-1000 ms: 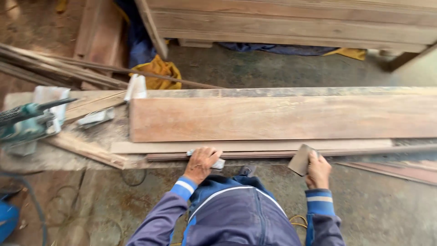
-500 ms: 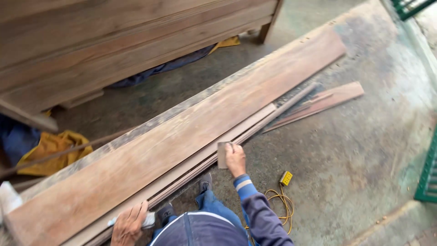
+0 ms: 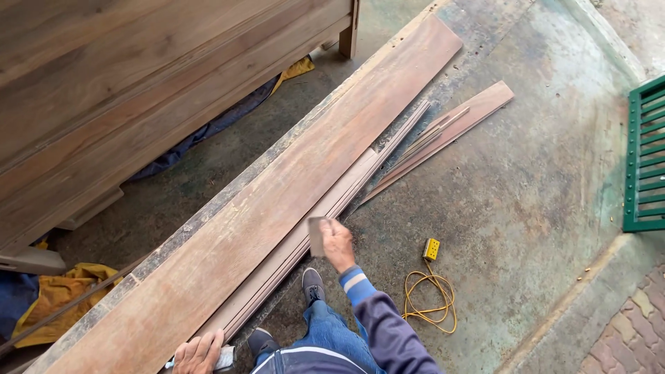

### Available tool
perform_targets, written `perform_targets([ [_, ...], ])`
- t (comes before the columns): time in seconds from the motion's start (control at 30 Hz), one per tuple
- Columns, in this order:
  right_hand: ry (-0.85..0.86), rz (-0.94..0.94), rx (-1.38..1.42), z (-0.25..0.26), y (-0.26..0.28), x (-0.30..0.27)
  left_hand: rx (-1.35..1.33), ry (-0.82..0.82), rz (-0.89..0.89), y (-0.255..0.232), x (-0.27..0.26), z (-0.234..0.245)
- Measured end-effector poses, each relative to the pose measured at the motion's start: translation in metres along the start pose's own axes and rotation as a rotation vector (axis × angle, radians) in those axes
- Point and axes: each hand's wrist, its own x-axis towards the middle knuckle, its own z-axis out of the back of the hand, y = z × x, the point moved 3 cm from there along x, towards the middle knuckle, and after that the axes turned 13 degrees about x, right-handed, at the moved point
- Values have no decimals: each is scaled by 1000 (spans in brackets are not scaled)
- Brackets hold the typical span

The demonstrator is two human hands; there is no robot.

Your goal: Sanding wooden planks and thin wooden strips using sandpaper blocks in a workshop.

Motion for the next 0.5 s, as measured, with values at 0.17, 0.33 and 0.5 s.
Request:
perform_targets([
  [0.17, -396, 316, -256, 35, 31, 1, 11, -113, -98, 0, 15, 16],
  [0.33, -66, 600, -612, -36, -1, -54, 20, -192, -208, -3, 3, -17],
  [0.5, 218, 559, -406, -36, -28, -56, 13, -167, -217, 0, -39, -87],
])
